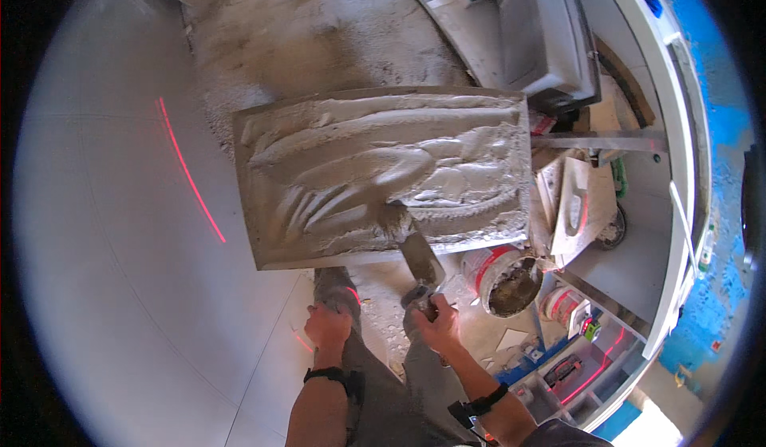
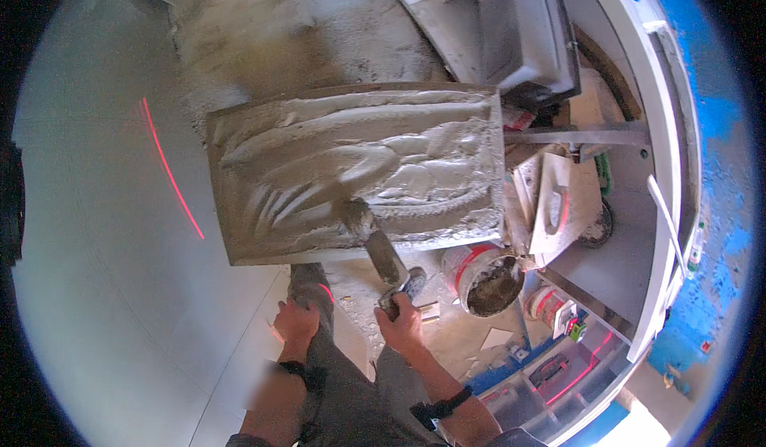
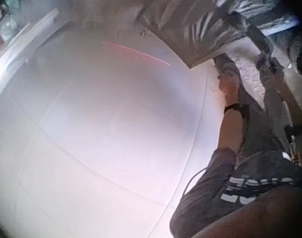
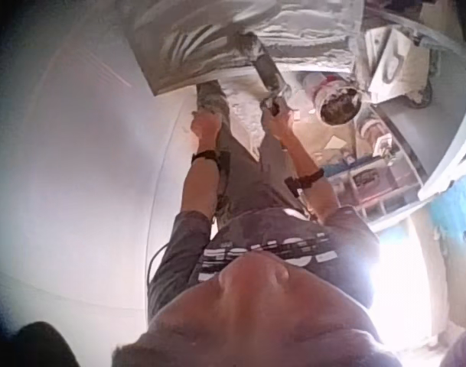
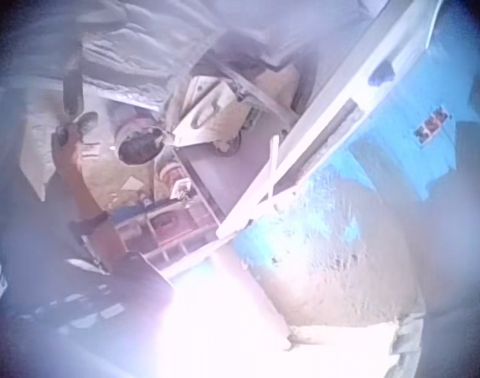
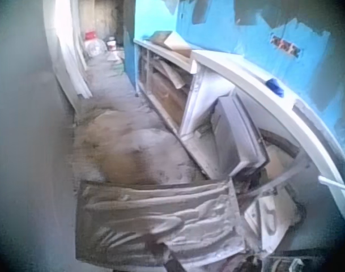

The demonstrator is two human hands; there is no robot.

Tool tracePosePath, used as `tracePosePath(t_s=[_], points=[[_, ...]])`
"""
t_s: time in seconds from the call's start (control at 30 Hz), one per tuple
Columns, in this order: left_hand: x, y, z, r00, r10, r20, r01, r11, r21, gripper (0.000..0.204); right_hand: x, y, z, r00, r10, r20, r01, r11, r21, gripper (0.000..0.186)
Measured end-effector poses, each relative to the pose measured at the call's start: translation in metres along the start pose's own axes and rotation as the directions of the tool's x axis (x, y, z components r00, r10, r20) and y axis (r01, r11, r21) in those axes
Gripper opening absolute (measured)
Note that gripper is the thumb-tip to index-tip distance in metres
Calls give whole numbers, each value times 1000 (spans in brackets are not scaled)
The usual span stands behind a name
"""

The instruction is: Applying mortar to the back of a large tile using a trowel and then placing it on a wall.

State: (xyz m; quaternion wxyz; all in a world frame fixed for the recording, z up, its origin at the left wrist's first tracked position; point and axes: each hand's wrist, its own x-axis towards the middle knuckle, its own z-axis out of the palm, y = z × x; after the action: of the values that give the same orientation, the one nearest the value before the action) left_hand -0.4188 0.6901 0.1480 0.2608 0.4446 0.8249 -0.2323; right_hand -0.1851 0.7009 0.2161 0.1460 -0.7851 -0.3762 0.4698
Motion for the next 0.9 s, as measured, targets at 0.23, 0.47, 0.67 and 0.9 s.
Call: tracePosePath(t_s=[0.23,0.47,0.67,0.9], points=[[8,-9,-7,1000,-16,10,16,1000,-11,47,29,-48,73,921,-270,282,262,963,68,37],[9,-8,-14,995,-8,102,9,1000,-11,52,42,-71,65,708,-62,704,-318,862,395,19],[-4,8,-12,994,14,105,-20,999,50,55,12,-22,-2,721,-101,685,-291,854,432,28],[-20,19,20,995,102,-16,-98,979,176,52,-95,110,-127,957,-71,280,-61,898,436,28]])
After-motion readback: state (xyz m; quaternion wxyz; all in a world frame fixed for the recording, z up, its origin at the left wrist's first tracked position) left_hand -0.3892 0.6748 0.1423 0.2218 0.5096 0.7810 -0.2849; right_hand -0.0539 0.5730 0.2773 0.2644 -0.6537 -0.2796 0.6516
